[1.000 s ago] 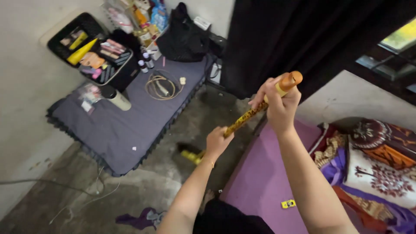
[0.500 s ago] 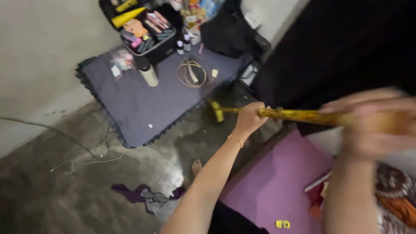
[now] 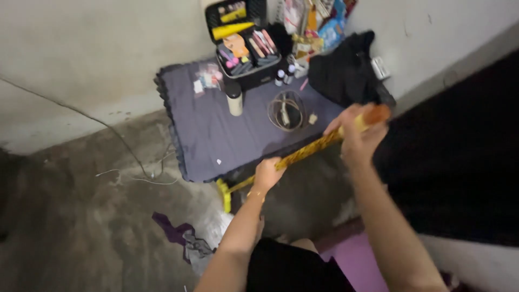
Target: Sweeping the concrete floor with a broom and tidying small items in a bedroom.
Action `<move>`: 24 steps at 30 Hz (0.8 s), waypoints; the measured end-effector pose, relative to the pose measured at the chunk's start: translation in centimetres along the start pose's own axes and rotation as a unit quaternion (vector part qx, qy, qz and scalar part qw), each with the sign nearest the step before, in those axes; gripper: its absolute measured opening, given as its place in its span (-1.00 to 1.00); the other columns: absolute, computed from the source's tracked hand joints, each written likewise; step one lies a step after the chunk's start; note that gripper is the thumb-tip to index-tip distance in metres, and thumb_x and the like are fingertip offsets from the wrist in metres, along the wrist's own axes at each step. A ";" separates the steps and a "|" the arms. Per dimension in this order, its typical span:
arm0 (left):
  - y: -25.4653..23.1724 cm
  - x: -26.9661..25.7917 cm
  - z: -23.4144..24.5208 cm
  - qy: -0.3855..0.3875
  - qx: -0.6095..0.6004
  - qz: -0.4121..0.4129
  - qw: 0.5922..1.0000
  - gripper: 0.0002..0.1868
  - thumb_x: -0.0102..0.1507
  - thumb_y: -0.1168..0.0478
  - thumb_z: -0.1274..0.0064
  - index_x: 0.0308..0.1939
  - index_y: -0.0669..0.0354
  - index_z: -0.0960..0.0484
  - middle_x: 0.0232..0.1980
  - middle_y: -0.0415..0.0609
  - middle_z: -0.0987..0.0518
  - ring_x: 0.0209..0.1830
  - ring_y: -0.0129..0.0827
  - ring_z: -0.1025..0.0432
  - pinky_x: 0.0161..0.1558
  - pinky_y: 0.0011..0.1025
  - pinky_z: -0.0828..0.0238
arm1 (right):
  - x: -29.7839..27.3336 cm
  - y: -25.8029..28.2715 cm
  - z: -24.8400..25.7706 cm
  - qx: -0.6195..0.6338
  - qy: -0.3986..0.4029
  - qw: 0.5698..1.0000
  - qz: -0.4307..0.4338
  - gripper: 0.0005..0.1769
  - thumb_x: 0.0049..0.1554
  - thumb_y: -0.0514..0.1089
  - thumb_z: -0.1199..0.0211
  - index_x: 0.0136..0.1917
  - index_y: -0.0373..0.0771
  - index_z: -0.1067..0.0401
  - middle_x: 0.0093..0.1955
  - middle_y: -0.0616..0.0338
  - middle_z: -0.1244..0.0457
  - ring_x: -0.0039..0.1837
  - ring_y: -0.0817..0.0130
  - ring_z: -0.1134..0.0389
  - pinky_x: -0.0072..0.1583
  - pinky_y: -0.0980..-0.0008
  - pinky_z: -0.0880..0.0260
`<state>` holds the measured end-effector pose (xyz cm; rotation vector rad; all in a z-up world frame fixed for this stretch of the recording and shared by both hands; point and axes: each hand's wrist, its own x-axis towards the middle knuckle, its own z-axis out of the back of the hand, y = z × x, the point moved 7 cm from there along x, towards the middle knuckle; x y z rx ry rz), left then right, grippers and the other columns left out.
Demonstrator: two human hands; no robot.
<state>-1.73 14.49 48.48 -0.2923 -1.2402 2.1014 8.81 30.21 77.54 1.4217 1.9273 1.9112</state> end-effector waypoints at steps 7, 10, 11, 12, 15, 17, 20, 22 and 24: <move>7.5 -3.5 3.5 -0.057 0.047 0.077 0.994 -0.68 0.05 0.00 -0.28 -0.25 0.10 -0.74 -0.32 0.20 -0.64 -0.27 0.16 -0.53 -0.21 -0.04 -0.49 | -3.7 -5.9 -0.9 0.121 0.052 0.989 -0.072 -0.85 0.32 -0.36 -0.17 -0.05 -0.26 -0.23 -0.20 0.02 -0.24 -0.23 0.23 -0.34 -0.11 0.16 -0.51; 7.5 -4.2 3.1 -0.050 0.123 0.073 0.988 -0.65 -0.02 0.00 -0.28 -0.28 0.11 -0.74 -0.30 0.18 -0.65 -0.25 0.14 -0.54 -0.20 -0.02 -0.49 | -4.3 -6.2 2.5 0.073 0.070 0.991 -0.088 -0.90 0.32 -0.36 -0.15 -0.02 -0.28 -0.25 -0.19 -0.03 -0.30 -0.19 0.15 -0.40 -0.06 0.13 -0.51; 6.0 -3.9 3.0 -0.039 0.138 0.070 0.987 -0.66 -0.03 -0.01 -0.27 -0.30 0.11 -0.74 -0.30 0.17 -0.65 -0.24 0.13 -0.55 -0.19 -0.02 -0.49 | -3.4 -6.0 4.6 0.009 0.038 0.996 -0.079 -0.87 0.32 -0.37 -0.19 0.02 -0.30 -0.25 -0.17 -0.05 -0.29 -0.16 0.10 -0.42 0.00 0.07 -0.53; 4.5 -3.7 2.9 -0.027 0.153 0.069 0.985 -0.66 -0.04 -0.02 -0.26 -0.32 0.11 -0.73 -0.30 0.15 -0.66 -0.24 0.11 -0.55 -0.18 -0.03 -0.49 | -2.4 -5.8 6.7 -0.055 0.007 0.996 -0.066 -0.84 0.32 -0.38 -0.23 0.05 -0.32 -0.25 -0.15 -0.06 -0.29 -0.13 0.05 -0.43 0.05 0.01 -0.56; -2.2 -1.8 3.5 -0.058 0.124 0.018 0.990 -0.64 -0.05 0.01 -0.22 -0.25 0.10 -0.71 -0.32 0.15 -0.64 -0.27 0.12 -0.54 -0.23 0.01 -0.47 | 2.4 -1.2 7.5 0.021 0.046 0.998 -0.035 -0.65 0.38 -0.32 -0.24 0.26 -0.24 -0.09 -0.07 -0.03 -0.27 -0.22 0.10 -0.42 -0.06 0.07 -0.57; -4.1 -1.2 2.9 -0.105 0.117 0.039 0.987 -0.69 -0.01 0.01 -0.23 -0.30 0.10 -0.69 -0.33 0.14 -0.64 -0.26 0.12 -0.54 -0.23 0.01 -0.46 | 4.8 0.7 5.9 0.067 0.123 0.990 -0.013 -0.73 0.44 -0.26 -0.20 0.22 -0.25 -0.11 -0.09 -0.01 -0.23 -0.23 0.17 -0.34 -0.09 0.12 -0.52; -5.8 -2.1 3.3 -0.174 0.107 0.069 0.976 -0.75 0.03 0.03 -0.22 -0.36 0.09 -0.67 -0.36 0.12 -0.63 -0.26 0.11 -0.54 -0.22 0.01 -0.45 | 6.2 0.2 4.6 0.121 0.221 0.968 0.006 -0.79 0.51 -0.15 -0.07 0.08 -0.30 -0.16 -0.13 0.05 -0.14 -0.24 0.20 -0.23 -0.09 0.19 -0.43; -6.1 -2.9 4.8 -0.213 0.103 0.096 0.967 -0.76 0.02 0.04 -0.22 -0.37 0.08 -0.66 -0.37 0.12 -0.63 -0.28 0.11 -0.54 -0.22 0.00 -0.46 | 7.8 -3.0 3.6 0.135 0.267 0.954 -0.005 -0.70 0.53 -0.10 0.02 -0.01 -0.34 -0.19 -0.15 0.07 -0.10 -0.23 0.17 -0.20 -0.06 0.20 -0.39; -6.6 -4.8 6.6 -0.286 0.076 0.094 0.950 -0.76 -0.02 0.08 -0.20 -0.38 0.10 -0.63 -0.40 0.12 -0.61 -0.30 0.11 -0.53 -0.23 -0.02 -0.46 | 9.0 -7.7 1.3 0.264 0.356 0.890 -0.111 -0.57 0.61 0.03 0.07 -0.04 -0.28 -0.19 -0.20 0.05 -0.15 -0.23 0.22 -0.18 0.05 0.21 -0.39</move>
